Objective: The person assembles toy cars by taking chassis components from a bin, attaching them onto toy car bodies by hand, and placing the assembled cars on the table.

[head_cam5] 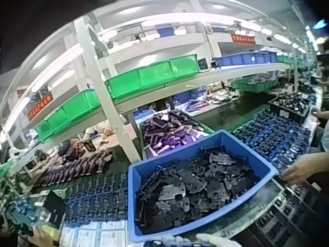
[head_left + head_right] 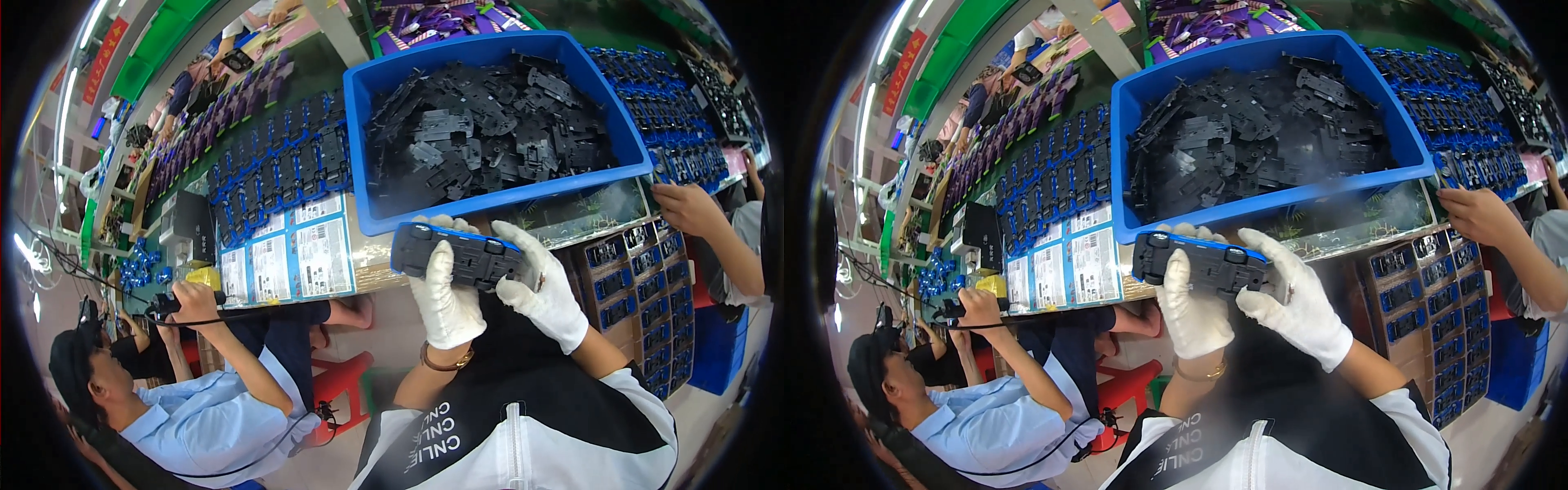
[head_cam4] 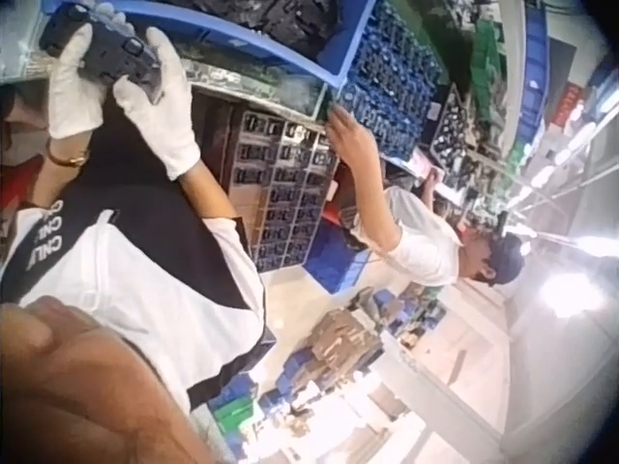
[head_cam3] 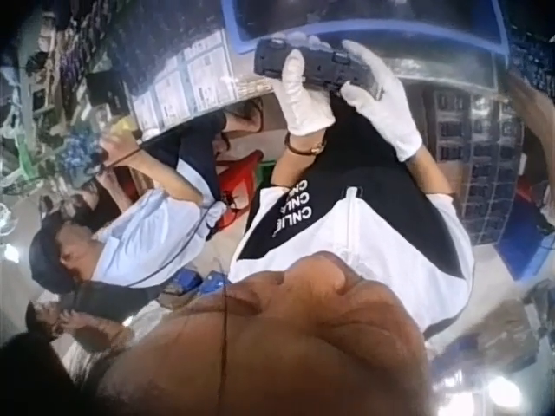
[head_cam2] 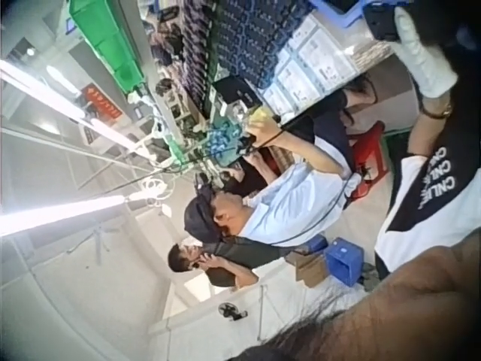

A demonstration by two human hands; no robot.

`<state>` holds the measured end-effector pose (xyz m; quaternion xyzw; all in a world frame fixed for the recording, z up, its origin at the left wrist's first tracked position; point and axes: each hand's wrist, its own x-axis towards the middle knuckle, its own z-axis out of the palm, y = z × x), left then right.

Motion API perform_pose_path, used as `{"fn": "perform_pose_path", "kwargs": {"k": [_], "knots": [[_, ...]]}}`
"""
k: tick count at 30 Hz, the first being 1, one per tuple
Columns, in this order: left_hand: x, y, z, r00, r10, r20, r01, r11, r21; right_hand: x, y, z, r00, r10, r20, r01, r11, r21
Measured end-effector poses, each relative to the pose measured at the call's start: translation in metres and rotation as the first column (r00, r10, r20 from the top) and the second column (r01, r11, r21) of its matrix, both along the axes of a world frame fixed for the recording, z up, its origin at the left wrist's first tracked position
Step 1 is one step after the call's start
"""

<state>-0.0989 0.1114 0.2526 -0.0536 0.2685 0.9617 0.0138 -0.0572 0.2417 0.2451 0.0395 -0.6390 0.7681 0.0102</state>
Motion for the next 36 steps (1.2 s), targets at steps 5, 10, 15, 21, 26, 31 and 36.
{"fn": "perform_pose_path", "kwargs": {"k": [5, 10, 15, 21, 26, 31, 36], "knots": [[0.001, 0.003, -0.005, 1.000, 0.025, -0.014, -0.025, 1.000, -0.006, 0.002, -0.006, 0.006, 0.988, -0.009, 0.157, 0.041, 0.978, -0.203], [0.006, 0.007, -0.001, 0.996, 0.030, -0.087, -0.035, 0.998, -0.058, 0.002, -0.002, 0.009, 0.985, -0.035, 0.171, 0.067, 0.980, -0.189], [0.004, 0.003, -0.006, 1.000, 0.001, 0.005, 0.000, 0.998, -0.063, 0.004, -0.006, 0.004, 0.997, -0.065, 0.037, 0.068, 0.995, -0.078], [0.004, 0.012, -0.004, 0.988, 0.148, -0.031, -0.152, 0.971, -0.183, 0.003, -0.009, -0.003, 0.995, -0.060, 0.079, 0.073, 0.984, -0.164], [0.006, 0.006, -0.009, 0.985, 0.144, -0.096, -0.158, 0.974, -0.163, 0.005, -0.010, 0.003, 0.994, -0.007, 0.106, 0.023, 0.989, -0.147], [0.002, 0.006, -0.008, 0.976, 0.212, -0.048, -0.217, 0.954, -0.207, 0.004, -0.010, 0.005, 0.982, 0.037, 0.185, 0.012, 0.966, -0.258], [0.003, 0.004, -0.014, 0.973, 0.232, 0.003, -0.226, 0.952, -0.208, 0.006, -0.017, -0.003, 0.981, 0.000, 0.193, 0.037, 0.981, -0.192]]}}
